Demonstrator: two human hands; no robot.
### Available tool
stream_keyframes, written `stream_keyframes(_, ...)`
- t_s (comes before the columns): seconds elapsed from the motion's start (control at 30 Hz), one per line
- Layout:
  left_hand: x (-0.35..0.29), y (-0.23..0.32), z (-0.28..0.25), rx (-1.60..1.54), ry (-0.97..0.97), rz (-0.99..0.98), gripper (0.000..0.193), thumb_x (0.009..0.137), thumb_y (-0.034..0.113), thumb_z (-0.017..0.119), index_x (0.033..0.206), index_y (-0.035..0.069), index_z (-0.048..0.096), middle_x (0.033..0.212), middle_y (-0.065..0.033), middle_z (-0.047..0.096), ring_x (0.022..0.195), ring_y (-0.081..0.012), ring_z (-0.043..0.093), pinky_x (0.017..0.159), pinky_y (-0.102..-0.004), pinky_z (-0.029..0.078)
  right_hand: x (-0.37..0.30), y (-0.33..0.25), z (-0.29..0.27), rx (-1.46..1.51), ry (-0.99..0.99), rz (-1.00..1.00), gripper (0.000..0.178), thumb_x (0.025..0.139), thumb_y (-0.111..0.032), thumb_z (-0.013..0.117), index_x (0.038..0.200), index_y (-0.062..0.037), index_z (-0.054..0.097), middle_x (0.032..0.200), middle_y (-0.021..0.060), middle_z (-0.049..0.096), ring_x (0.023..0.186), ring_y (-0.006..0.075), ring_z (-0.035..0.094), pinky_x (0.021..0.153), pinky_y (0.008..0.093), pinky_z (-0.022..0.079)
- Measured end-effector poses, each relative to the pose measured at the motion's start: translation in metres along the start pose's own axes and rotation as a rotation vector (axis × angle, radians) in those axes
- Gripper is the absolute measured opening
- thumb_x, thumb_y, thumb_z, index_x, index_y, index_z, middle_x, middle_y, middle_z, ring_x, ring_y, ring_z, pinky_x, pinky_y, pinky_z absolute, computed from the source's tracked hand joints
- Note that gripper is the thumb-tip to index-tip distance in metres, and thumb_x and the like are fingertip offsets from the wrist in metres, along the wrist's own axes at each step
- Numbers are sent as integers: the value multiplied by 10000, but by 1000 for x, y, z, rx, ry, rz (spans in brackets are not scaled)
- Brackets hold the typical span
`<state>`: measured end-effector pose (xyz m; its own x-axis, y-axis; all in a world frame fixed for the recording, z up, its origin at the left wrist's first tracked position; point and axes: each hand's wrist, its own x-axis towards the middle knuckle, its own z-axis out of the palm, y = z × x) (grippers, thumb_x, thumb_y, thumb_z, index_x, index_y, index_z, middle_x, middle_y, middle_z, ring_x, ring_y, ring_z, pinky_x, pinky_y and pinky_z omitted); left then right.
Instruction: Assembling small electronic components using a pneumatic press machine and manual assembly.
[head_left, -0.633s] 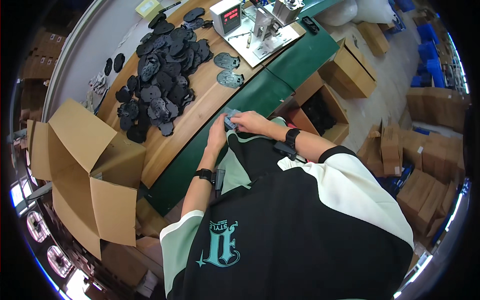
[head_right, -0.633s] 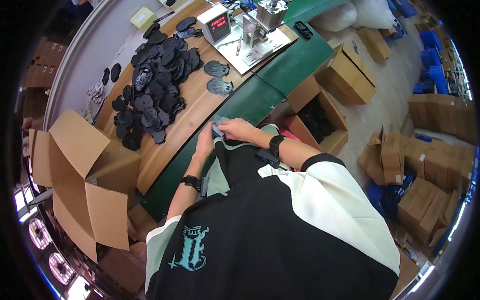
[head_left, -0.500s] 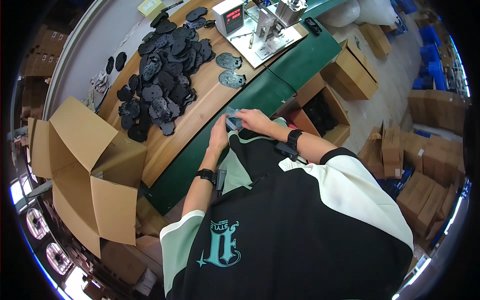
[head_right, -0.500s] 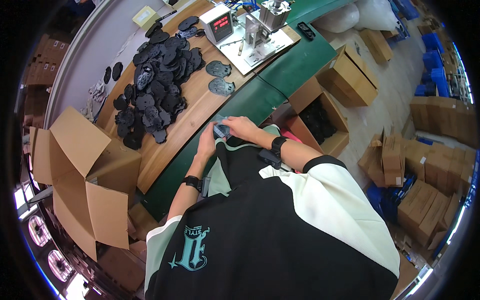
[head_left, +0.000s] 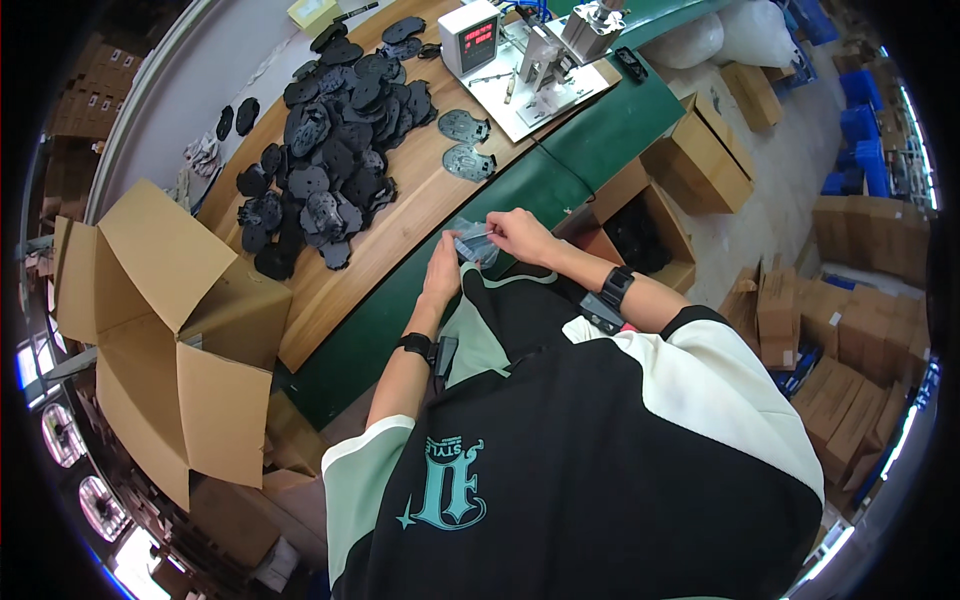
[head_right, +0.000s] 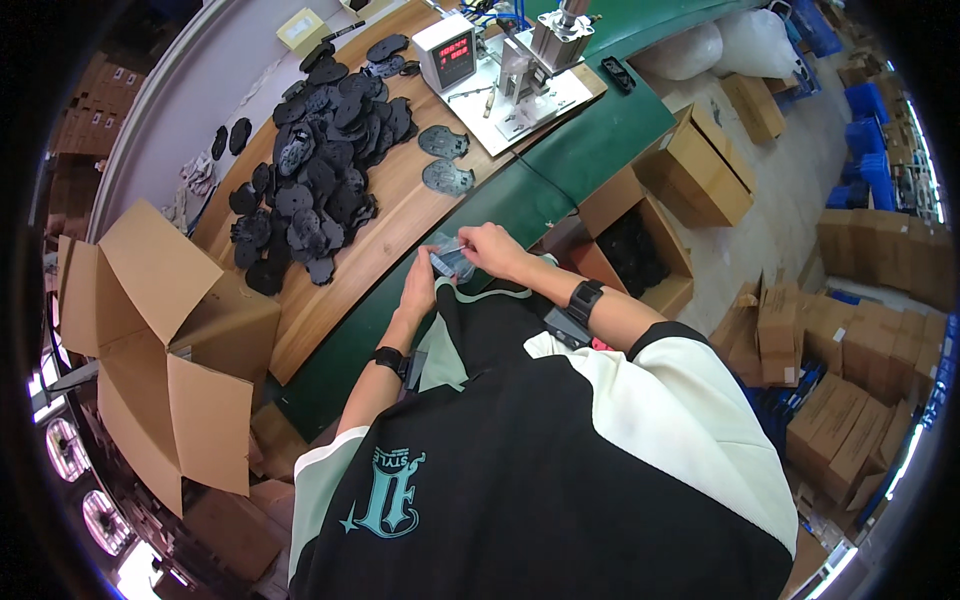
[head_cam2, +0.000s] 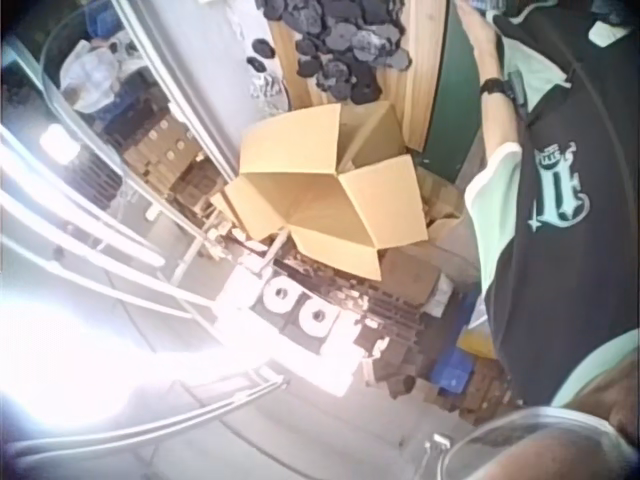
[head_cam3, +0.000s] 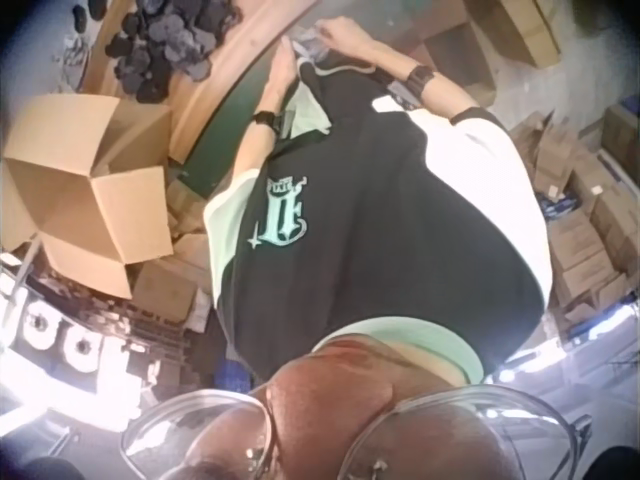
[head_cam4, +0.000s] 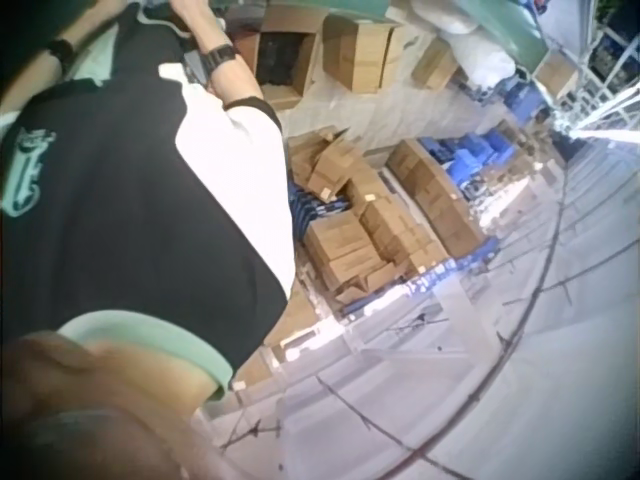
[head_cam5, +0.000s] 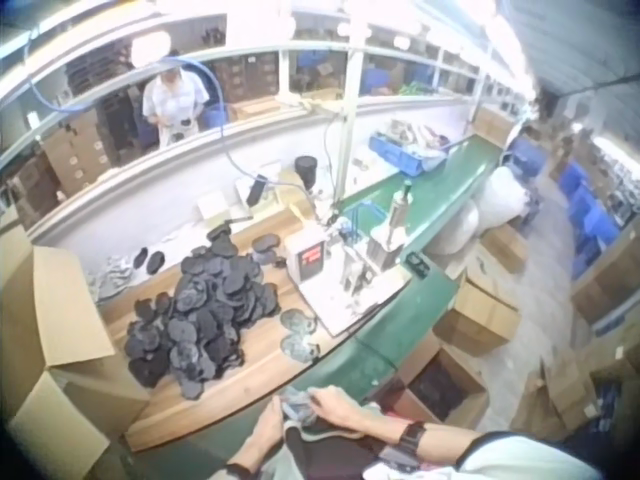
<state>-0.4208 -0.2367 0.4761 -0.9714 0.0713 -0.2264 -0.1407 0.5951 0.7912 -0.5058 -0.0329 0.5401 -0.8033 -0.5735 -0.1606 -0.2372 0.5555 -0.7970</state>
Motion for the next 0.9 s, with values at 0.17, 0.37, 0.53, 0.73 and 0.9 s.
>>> stream_keyframes(0.17, 6, 2, -3, 121, -39, 94, 633, 776, 205, 829, 1233, 6, 438, 1118, -267, 617, 1071, -458, 608, 908, -501, 499, -12, -11, -33, 121, -39, 87, 120, 856, -87, 717, 936, 1, 700, 780, 167, 719, 732, 304, 722, 683, 390, 560)
stream_keyframes(0.37, 4, 16, -10, 374, -150, 171, 514, 804, 228, 724, 1172, -22, 467, 1139, -242, 592, 1103, -429, 574, 924, -489, 495, -22, -8, -31, 139, -115, 48, 93, 901, -60, 704, 922, 29, 685, 708, 101, 704, 638, 169, 693, 624, 314, 546)
stream_keyframes(0.53, -8, 11, -19, 280, -150, 215, 449, 817, 219, 688, 1163, 19, 481, 1090, -203, 581, 1092, -408, 573, 897, -490, 497, -18, -2, -26, 317, -147, 142, 113, 858, -86, 725, 874, 5, 660, 707, 105, 679, 646, 188, 685, 626, 305, 535)
stream_keyframes(0.73, -24, 15, -37, 236, -354, 180, 392, 819, 188, 671, 1156, 74, 507, 1054, -185, 574, 1041, -419, 587, 869, -513, 499, 14, -20, -15, -288, -491, -42, 134, 759, -175, 691, 844, -72, 683, 761, 118, 702, 761, 325, 694, 702, 415, 550)
stream_keyframes(0.9, -34, 14, -41, 239, -231, 250, 395, 800, 133, 685, 1161, 80, 535, 1035, -180, 578, 1038, -419, 597, 847, -520, 502, 56, -42, 33, -538, -1219, 55, 174, 857, -172, 628, 913, -33, 717, 898, 103, 762, 789, 248, 748, 724, 398, 577)
